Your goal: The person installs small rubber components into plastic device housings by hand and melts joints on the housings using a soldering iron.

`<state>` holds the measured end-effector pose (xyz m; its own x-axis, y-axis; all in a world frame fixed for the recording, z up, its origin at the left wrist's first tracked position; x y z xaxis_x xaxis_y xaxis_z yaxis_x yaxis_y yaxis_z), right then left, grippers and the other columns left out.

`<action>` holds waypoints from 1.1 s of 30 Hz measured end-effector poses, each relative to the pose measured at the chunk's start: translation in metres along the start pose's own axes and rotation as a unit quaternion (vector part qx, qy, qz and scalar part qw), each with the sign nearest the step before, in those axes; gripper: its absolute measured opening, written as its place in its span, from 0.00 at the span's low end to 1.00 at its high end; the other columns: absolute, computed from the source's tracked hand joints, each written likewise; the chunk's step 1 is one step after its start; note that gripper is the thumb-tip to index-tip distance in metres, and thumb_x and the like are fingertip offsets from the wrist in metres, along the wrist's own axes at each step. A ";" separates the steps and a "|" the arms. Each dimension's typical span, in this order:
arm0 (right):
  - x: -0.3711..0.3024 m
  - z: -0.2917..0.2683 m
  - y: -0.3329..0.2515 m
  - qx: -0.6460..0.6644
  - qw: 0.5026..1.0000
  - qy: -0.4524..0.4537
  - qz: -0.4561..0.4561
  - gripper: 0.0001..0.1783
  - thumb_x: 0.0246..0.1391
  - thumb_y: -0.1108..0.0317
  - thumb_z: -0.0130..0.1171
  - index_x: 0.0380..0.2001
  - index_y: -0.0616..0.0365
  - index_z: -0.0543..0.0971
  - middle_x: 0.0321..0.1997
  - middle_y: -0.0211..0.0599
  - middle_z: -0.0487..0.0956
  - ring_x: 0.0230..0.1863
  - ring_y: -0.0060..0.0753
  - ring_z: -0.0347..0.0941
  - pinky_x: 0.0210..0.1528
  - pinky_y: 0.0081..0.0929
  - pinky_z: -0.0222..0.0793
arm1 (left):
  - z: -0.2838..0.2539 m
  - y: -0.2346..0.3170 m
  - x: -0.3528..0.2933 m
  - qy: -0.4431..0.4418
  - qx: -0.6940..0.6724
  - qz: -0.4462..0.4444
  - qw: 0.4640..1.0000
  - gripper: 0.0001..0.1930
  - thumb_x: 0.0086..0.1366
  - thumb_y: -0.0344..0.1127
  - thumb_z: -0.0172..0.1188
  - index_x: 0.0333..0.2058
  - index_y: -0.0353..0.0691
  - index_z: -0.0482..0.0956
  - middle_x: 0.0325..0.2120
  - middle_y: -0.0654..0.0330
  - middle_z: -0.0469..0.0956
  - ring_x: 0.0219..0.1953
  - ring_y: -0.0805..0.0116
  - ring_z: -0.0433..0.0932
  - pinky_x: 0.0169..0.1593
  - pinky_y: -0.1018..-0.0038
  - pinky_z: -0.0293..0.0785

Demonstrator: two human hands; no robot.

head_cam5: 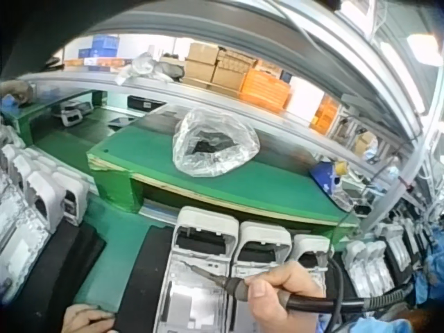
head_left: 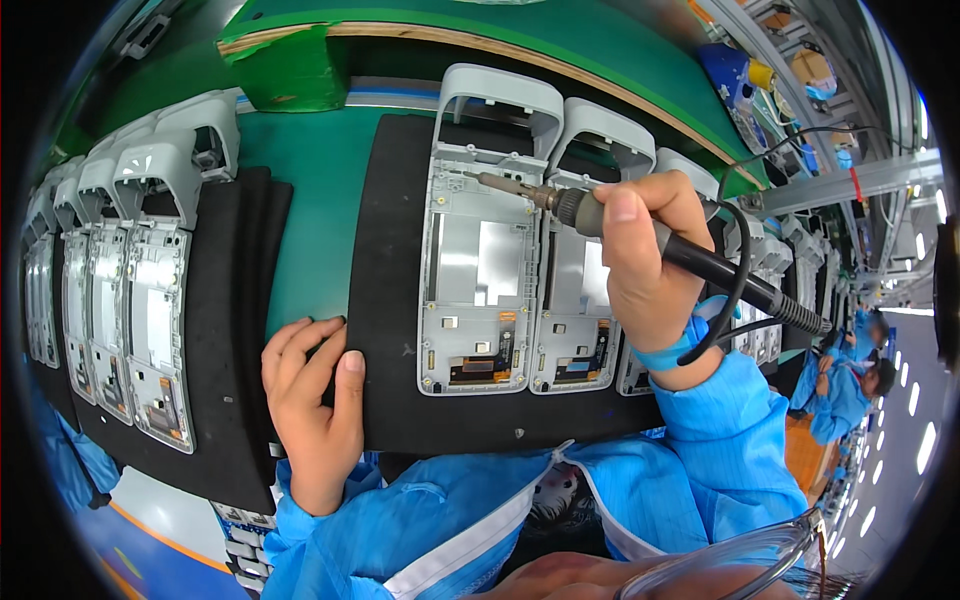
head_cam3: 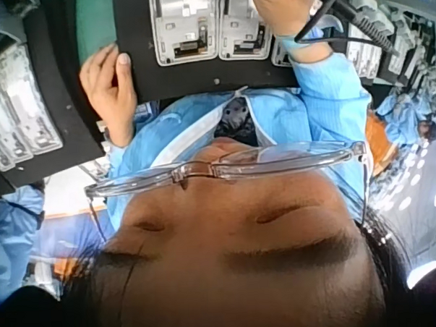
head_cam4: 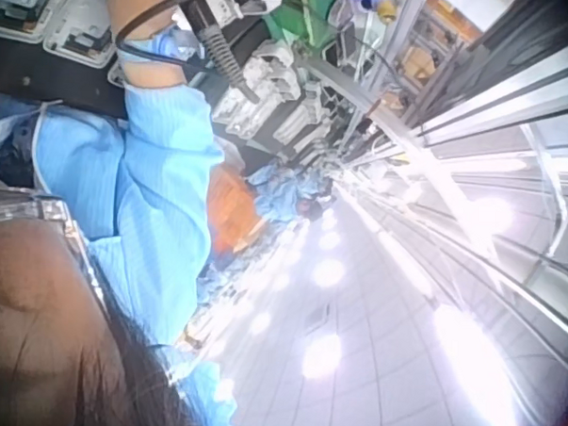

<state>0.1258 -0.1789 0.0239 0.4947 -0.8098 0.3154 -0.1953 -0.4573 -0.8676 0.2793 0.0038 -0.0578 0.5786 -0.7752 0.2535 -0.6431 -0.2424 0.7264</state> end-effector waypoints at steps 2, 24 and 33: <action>0.004 0.004 0.001 -0.018 1.000 -0.007 -0.018 0.10 0.51 0.65 0.53 0.25 0.60 0.69 0.21 0.28 0.71 0.23 0.15 0.65 0.26 0.16 0.62 | -0.001 0.001 0.001 -0.001 0.007 -0.002 1.000 0.09 0.54 0.30 0.55 0.33 0.33 0.77 0.36 0.56 0.73 0.45 0.56 0.66 0.49 0.66 0.60; 0.007 0.011 0.004 -0.030 0.999 -0.009 -0.024 0.11 0.51 0.63 0.53 0.26 0.60 0.70 0.20 0.29 0.72 0.23 0.16 0.66 0.25 0.16 0.63 | -0.002 -0.001 0.000 -0.009 0.010 -0.003 1.000 0.09 0.54 0.31 0.55 0.33 0.33 0.77 0.36 0.56 0.73 0.46 0.56 0.65 0.50 0.65 0.59; 0.009 0.011 0.007 -0.022 0.999 -0.004 -0.028 0.10 0.51 0.63 0.54 0.25 0.59 0.69 0.20 0.29 0.72 0.23 0.15 0.66 0.25 0.16 0.63 | 0.001 -0.001 0.004 -0.019 0.009 -0.006 1.000 0.09 0.56 0.29 0.52 0.34 0.31 0.76 0.37 0.55 0.73 0.47 0.56 0.65 0.51 0.66 0.59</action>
<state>0.1386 -0.1852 0.0163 0.5122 -0.7796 0.3604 -0.2042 -0.5181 -0.8306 0.2814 0.0007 -0.0578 0.5661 -0.7944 0.2201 -0.6454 -0.2610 0.7179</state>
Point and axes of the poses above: each hand's wrist, its own x-axis towards the middle knuckle, its own z-axis out of the palm, y = z × x, the point moved 5 cm from there along x, towards the middle knuckle
